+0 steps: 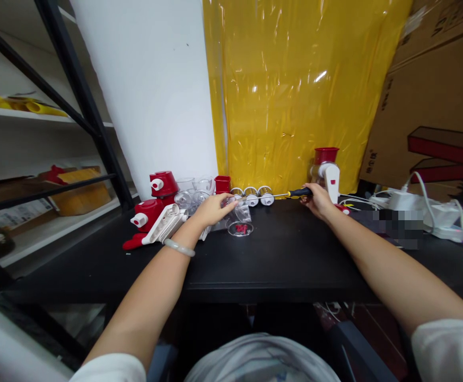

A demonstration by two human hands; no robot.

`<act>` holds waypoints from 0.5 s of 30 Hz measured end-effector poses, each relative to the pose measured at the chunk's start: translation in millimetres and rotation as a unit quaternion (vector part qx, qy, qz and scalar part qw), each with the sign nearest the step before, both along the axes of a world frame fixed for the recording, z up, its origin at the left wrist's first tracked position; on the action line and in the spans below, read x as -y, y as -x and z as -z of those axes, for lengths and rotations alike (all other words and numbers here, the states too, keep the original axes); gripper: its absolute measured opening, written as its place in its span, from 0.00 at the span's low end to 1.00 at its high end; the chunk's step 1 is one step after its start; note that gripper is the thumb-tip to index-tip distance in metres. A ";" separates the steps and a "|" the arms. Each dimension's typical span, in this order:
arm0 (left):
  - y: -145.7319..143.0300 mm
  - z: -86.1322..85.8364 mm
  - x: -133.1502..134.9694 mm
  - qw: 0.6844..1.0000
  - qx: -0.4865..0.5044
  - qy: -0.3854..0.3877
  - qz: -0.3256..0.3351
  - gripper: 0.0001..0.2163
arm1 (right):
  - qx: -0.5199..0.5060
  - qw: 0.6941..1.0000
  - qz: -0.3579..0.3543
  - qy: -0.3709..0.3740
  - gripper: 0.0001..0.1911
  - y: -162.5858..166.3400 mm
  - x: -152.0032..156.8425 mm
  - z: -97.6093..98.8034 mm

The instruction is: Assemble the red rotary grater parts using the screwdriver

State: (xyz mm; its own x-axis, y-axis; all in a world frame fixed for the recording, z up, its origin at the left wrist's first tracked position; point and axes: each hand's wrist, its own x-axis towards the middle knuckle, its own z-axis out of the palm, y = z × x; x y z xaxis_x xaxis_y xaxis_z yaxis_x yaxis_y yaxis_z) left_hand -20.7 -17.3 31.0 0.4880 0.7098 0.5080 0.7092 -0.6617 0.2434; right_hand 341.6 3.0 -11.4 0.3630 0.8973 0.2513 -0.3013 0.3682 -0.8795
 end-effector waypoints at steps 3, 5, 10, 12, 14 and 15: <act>0.3 0.0 0.1 1.000 0.000 -0.001 -0.001 0.23 | -0.005 1.000 0.008 -0.015 0.13 -0.3 0.6 -1.4; 0.4 -0.1 0.3 1.000 0.001 0.000 -0.001 0.23 | -0.009 1.000 0.018 -0.023 0.13 -0.3 1.3 -1.8; 0.4 -0.1 -0.1 1.000 0.001 0.000 0.004 0.23 | -0.012 1.000 0.007 -0.019 0.09 0.9 3.8 -1.5; 0.2 0.1 -0.4 1.000 0.001 0.002 0.004 0.23 | -0.007 1.000 -0.004 -0.011 0.08 1.2 4.2 -1.6; -0.1 0.3 -0.3 1.000 0.001 0.004 0.001 0.23 | -0.003 1.000 -0.004 0.002 0.06 0.6 3.5 -1.7; -0.3 0.3 -0.2 1.000 0.003 0.004 0.001 0.23 | 0.000 1.000 -0.001 0.010 0.06 -0.1 2.7 -1.7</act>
State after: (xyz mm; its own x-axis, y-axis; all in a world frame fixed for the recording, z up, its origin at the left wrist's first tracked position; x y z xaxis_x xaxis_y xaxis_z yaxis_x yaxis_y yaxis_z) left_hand -20.4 -17.1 30.8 0.4863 0.7129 0.5053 0.7071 -0.6608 0.2518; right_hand 341.7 0.4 -9.7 0.3605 0.9030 0.2336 -0.3026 0.3501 -0.8865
